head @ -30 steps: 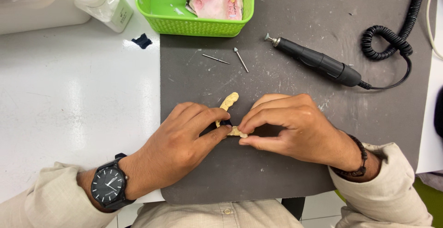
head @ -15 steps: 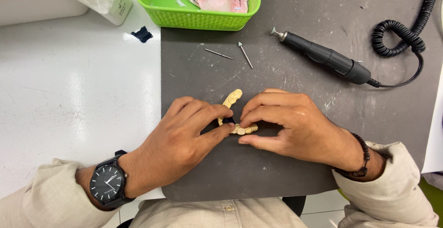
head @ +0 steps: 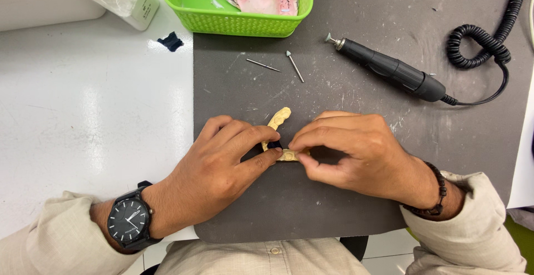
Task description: The person holds a lower denture and a dental stone model, repeatedly seating the denture on the model and pressing along the teeth with a small black articulating strip to mark contact points. They briefly pick up a rotary handpiece and hold it against the denture, then continue seating and checking the fit by hand.
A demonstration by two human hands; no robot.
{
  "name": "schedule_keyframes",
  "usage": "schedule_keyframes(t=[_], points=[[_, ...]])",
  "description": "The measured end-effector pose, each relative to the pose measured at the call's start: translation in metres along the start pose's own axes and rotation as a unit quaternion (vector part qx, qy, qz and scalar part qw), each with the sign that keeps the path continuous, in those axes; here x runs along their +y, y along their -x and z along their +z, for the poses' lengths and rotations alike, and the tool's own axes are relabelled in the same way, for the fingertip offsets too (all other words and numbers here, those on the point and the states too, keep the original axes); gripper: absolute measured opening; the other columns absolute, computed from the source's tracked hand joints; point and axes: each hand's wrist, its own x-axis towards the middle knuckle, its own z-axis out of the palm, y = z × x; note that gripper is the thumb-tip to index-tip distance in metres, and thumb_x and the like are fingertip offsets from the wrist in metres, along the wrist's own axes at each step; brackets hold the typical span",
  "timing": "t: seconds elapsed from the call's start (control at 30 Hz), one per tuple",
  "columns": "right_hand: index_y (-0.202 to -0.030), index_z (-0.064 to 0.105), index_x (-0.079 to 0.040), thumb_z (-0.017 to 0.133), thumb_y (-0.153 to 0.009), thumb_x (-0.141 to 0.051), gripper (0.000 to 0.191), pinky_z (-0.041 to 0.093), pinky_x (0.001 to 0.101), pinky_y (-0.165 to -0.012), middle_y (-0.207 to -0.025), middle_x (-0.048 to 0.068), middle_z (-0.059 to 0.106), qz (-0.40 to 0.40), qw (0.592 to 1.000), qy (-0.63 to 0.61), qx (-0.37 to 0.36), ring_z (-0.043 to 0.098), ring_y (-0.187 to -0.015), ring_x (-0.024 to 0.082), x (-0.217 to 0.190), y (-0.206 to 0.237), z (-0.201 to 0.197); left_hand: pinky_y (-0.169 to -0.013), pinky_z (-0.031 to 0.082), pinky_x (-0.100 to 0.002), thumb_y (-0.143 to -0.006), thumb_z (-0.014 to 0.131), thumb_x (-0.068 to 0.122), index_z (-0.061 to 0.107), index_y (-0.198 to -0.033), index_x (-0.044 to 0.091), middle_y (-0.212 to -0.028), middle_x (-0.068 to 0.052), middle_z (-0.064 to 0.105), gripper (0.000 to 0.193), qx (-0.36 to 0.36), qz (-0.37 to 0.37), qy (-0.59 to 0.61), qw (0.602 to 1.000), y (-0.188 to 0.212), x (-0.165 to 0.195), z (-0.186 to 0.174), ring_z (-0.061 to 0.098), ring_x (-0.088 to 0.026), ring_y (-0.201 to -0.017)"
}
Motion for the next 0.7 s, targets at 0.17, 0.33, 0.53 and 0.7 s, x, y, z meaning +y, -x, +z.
schedule_keyframes(t=[0.17, 0.33, 0.53, 0.7], points=[[-0.097, 0.074, -0.004, 0.080, -0.079, 0.002, 0.019, 0.061, 0.0254, -0.069, -0.094, 0.007, 0.076, 0.018, 0.999, -0.007, 0.026, 0.076, -0.081, 0.018, 0.000, -0.002, -0.010, -0.093, 0.043, -0.042, -0.089, 0.070, 0.007, 0.073, -0.120, 0.007, -0.122, -0.009, 0.065, 0.031, 0.009, -0.002, -0.012, 1.000, -0.001, 0.002, -0.001, 0.063, -0.023, -0.109], [-0.098, 0.075, -0.003, 0.083, -0.082, -0.001, 0.018, 0.061, 0.0263, -0.070, -0.097, 0.008, 0.078, 0.018, 0.999, 0.016, 0.028, 0.076, -0.084, 0.019, -0.002, -0.001, -0.011, -0.094, 0.044, -0.044, -0.093, 0.066, 0.011, 0.071, -0.118, 0.009, -0.124, -0.011, 0.065, 0.026, 0.001, 0.026, -0.002, 1.000, -0.001, 0.002, -0.004, 0.062, -0.025, -0.110], [-0.091, 0.071, -0.002, 0.080, -0.077, 0.002, 0.017, 0.060, 0.0254, -0.067, -0.103, 0.009, 0.078, 0.022, 0.998, 0.026, 0.046, 0.076, -0.084, 0.019, -0.006, 0.003, -0.011, -0.096, 0.045, -0.045, -0.092, 0.066, 0.011, 0.071, -0.116, 0.008, -0.123, -0.012, 0.064, 0.025, -0.008, 0.020, 0.012, 1.000, 0.000, 0.003, -0.003, 0.062, -0.027, -0.111], [-0.102, 0.077, -0.007, 0.084, -0.080, -0.002, 0.024, 0.059, 0.0245, -0.067, -0.099, 0.007, 0.074, 0.022, 0.997, 0.065, 0.041, 0.073, -0.079, 0.015, -0.012, 0.005, -0.007, -0.098, 0.045, -0.044, -0.090, 0.066, 0.009, 0.071, -0.116, 0.010, -0.123, -0.011, 0.064, 0.027, -0.004, 0.007, 0.021, 1.000, 0.000, 0.002, -0.003, 0.062, -0.027, -0.112]])
